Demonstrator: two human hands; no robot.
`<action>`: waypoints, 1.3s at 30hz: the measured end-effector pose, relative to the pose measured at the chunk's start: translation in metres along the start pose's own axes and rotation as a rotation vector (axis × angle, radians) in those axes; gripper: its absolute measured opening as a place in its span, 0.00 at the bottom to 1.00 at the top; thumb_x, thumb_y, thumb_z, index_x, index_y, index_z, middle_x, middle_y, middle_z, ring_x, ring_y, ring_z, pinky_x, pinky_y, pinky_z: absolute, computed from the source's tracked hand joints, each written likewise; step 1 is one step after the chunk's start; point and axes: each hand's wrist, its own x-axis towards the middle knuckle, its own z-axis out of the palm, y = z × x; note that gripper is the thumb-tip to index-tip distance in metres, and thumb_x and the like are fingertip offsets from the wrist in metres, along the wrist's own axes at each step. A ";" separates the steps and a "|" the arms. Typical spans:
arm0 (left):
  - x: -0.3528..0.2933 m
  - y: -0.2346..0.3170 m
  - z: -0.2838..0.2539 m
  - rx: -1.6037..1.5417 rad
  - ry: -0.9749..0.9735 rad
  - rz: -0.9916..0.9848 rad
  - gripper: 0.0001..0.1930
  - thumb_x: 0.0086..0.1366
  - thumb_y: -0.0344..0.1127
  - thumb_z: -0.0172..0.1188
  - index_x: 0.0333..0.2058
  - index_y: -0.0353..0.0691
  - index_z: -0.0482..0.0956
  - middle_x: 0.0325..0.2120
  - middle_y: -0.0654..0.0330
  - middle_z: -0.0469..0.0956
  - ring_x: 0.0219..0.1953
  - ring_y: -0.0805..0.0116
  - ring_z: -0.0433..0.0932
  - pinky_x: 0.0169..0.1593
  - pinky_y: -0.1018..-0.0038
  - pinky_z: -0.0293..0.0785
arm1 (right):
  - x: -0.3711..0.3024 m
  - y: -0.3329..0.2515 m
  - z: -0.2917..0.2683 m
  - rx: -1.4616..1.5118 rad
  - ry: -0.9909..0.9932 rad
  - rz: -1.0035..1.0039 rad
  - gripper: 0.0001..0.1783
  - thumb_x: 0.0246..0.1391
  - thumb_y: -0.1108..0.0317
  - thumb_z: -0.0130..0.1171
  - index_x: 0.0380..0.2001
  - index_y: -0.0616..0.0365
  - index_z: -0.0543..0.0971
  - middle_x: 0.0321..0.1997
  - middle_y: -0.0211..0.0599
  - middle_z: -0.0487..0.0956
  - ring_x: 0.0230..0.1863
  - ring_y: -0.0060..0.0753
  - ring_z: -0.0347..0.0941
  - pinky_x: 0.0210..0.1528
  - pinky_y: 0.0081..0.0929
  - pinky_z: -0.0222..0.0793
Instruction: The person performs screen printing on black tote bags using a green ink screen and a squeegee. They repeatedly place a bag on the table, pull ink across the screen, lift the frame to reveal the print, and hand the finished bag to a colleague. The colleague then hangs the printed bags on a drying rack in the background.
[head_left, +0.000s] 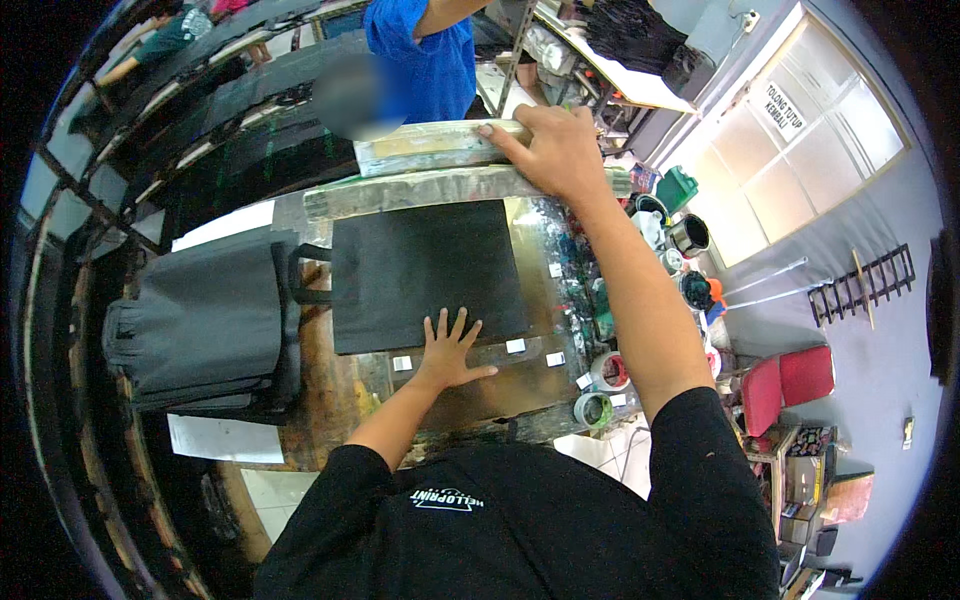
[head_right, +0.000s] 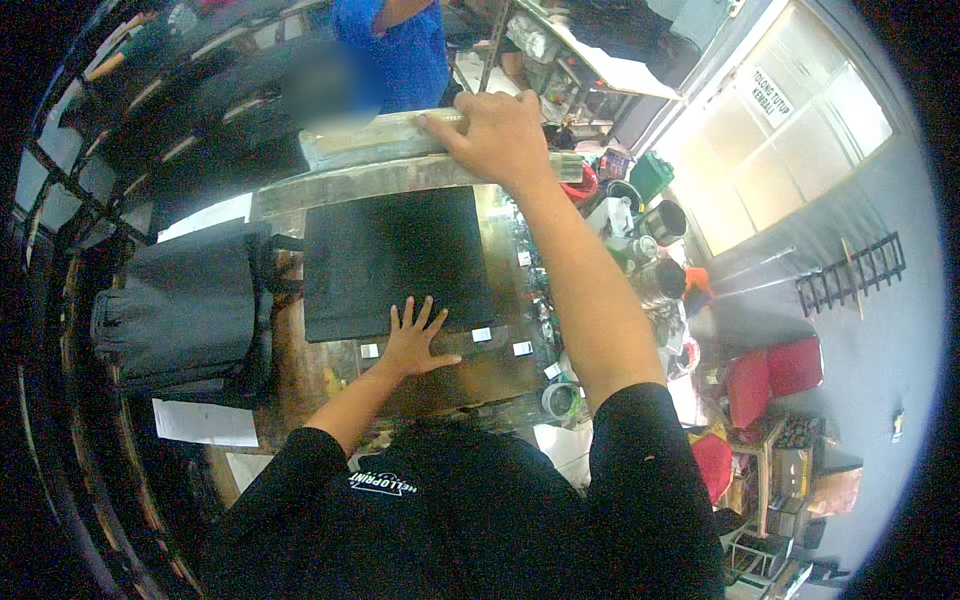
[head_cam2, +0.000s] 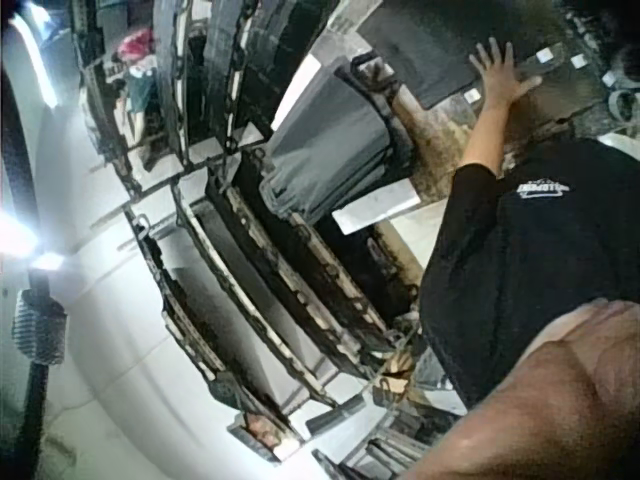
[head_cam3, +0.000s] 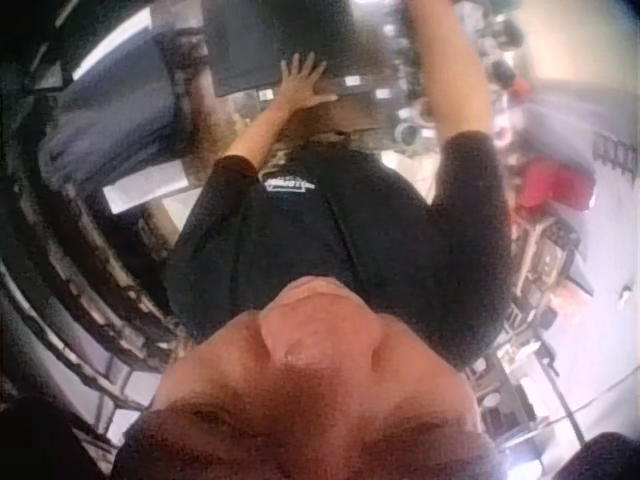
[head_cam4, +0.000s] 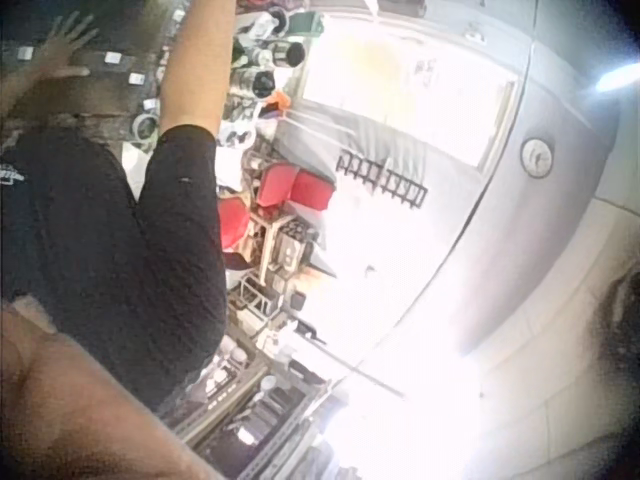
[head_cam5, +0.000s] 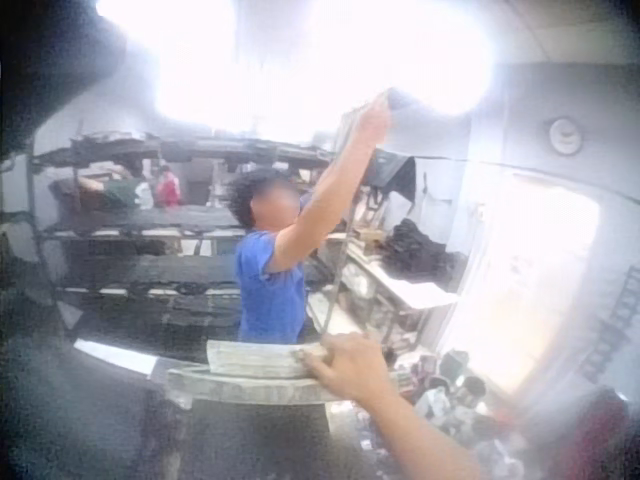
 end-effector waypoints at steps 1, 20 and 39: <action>0.007 0.006 0.002 -0.004 0.016 0.004 0.63 0.55 0.92 0.44 0.79 0.53 0.56 0.81 0.45 0.42 0.80 0.27 0.35 0.73 0.24 0.27 | -0.001 0.000 0.001 0.002 0.014 -0.005 0.39 0.62 0.28 0.54 0.28 0.57 0.85 0.30 0.47 0.85 0.37 0.50 0.81 0.49 0.50 0.61; 0.028 0.081 0.021 -0.109 0.053 -0.002 0.64 0.53 0.87 0.56 0.78 0.48 0.59 0.81 0.45 0.44 0.81 0.31 0.34 0.75 0.27 0.24 | 0.001 0.003 0.008 -0.021 0.043 -0.021 0.39 0.63 0.28 0.53 0.28 0.58 0.85 0.32 0.48 0.85 0.39 0.51 0.81 0.50 0.51 0.62; -0.026 0.065 0.042 -0.155 0.261 0.015 0.61 0.56 0.86 0.53 0.76 0.45 0.62 0.80 0.43 0.45 0.81 0.33 0.34 0.71 0.20 0.21 | -0.004 -0.001 0.005 -0.067 -0.076 0.010 0.40 0.65 0.27 0.49 0.29 0.57 0.83 0.35 0.49 0.85 0.44 0.55 0.82 0.51 0.52 0.63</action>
